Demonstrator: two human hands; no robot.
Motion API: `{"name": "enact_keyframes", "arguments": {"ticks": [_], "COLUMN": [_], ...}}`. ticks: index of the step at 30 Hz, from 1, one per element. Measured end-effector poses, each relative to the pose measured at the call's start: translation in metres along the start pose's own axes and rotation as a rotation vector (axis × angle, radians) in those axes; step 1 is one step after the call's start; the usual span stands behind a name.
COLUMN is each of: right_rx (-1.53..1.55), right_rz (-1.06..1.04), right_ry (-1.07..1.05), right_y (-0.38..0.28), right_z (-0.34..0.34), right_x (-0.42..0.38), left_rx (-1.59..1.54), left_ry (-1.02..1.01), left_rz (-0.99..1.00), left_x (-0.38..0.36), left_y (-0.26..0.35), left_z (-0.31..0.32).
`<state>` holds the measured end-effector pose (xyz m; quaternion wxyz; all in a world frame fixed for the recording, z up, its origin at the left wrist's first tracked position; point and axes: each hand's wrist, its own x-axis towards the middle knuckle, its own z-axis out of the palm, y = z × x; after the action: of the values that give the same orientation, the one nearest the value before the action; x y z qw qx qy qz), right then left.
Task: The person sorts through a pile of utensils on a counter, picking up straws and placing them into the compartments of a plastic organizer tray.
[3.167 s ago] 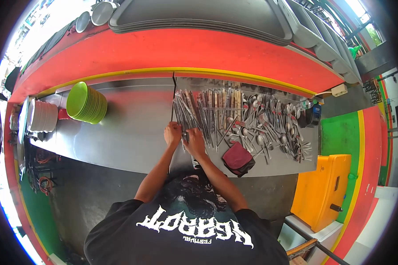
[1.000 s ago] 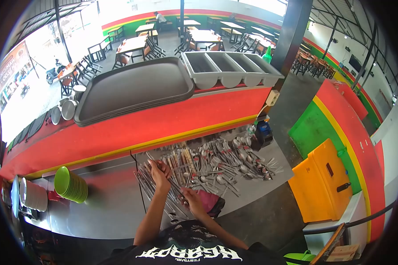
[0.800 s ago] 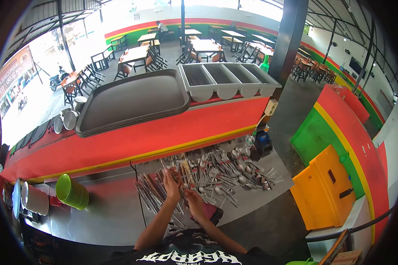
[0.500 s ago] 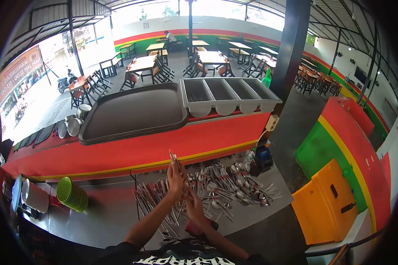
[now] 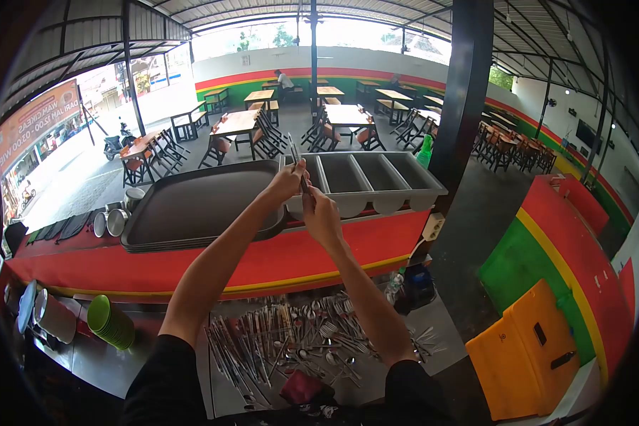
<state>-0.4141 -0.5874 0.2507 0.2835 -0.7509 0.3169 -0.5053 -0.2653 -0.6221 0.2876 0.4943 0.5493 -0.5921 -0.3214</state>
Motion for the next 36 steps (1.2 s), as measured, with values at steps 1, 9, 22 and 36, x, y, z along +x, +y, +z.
{"name": "enact_keyframes", "arguments": {"ticks": [1,9,22,36], "right_rx": [-0.075,-0.259,-0.650,-0.577], "right_rz": [-0.044,0.030,0.221,0.175], "right_ry": [0.001,-0.179,-0.194,-0.184], "right_y": [0.007,0.070,0.057,0.048], "right_z": [0.001,0.013,0.019,0.011], "right_x": [0.015,0.100,0.103,0.093], "left_rx": [0.060,0.613,0.756,0.758], "left_ry": [-0.006,0.117,0.126,0.084], "left_rz": [-0.041,0.016,0.022,0.256], "left_x": [0.013,0.091,0.087,0.088], "left_y": [-0.001,-0.050,-0.071,-0.075], "left_z": [-0.002,0.003,0.005,0.002]}}
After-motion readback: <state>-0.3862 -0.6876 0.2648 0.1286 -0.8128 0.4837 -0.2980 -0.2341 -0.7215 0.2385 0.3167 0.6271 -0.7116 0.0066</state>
